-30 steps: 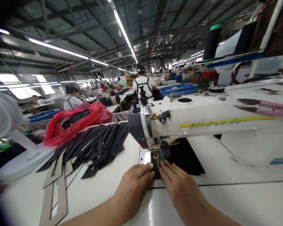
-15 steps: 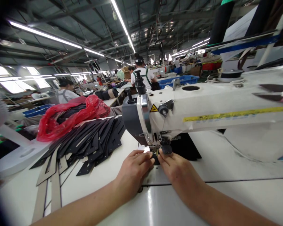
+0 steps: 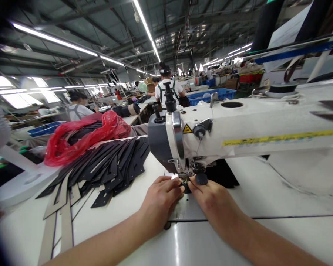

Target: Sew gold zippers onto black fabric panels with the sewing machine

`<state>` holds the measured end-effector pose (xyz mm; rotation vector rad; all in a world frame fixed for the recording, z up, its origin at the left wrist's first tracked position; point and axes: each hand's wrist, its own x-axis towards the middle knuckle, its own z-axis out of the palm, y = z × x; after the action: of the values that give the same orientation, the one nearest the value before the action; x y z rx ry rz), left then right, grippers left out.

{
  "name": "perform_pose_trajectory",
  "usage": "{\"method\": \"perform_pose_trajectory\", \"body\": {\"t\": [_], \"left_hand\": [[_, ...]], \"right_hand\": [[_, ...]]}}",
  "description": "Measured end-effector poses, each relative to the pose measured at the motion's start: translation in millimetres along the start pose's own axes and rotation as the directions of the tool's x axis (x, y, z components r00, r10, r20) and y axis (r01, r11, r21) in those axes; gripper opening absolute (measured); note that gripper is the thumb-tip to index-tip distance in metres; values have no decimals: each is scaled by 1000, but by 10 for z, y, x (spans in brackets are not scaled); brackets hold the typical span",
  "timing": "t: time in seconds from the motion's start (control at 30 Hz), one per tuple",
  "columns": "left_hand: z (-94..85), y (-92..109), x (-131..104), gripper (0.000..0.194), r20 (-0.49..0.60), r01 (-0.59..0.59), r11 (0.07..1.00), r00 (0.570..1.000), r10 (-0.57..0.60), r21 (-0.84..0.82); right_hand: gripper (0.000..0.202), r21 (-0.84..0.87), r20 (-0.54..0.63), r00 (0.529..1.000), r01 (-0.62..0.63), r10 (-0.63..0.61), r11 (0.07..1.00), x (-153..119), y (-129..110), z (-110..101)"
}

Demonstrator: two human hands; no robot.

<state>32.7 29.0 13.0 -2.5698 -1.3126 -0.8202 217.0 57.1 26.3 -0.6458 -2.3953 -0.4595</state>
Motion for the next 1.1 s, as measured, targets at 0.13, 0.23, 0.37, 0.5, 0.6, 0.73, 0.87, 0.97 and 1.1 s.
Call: {"method": "perform_pose_trajectory", "body": {"t": [0.13,0.23,0.37,0.5,0.6,0.73,0.87,0.97,1.1], "left_hand": [[-5,-18,10,10,-2,2,1000,1000,-2,7],[1,-26,22,10,5,4,1000,1000,-4,12],[11,-24,42,9,9,37,999,999,-37,32],[-13,-17,64,10,23,58,996,998,-60,72],[-21,-10,65,10,24,58,995,998,-60,79],[28,-22,50,8,0,54,997,999,-54,60],[17,-54,55,7,-16,58,998,998,-58,27],[-110,28,46,1,-24,83,996,996,-82,35],[-261,389,-8,28,-61,-68,997,996,65,-39]], "right_hand": [[42,-6,5,1000,-3,3,1000,-19,21,30],[43,4,12,1000,5,-6,1000,-11,31,36],[45,11,10,1000,-12,12,1000,2,48,44],[45,4,48,997,-61,61,998,2,53,60],[45,35,57,996,-64,62,997,8,22,76],[41,72,92,993,-80,73,994,-10,80,84],[22,6,130,991,-31,30,1000,-185,446,-40],[24,-238,112,994,21,5,971,-399,623,-225],[36,-351,41,999,45,-32,935,-551,224,-446]]}}
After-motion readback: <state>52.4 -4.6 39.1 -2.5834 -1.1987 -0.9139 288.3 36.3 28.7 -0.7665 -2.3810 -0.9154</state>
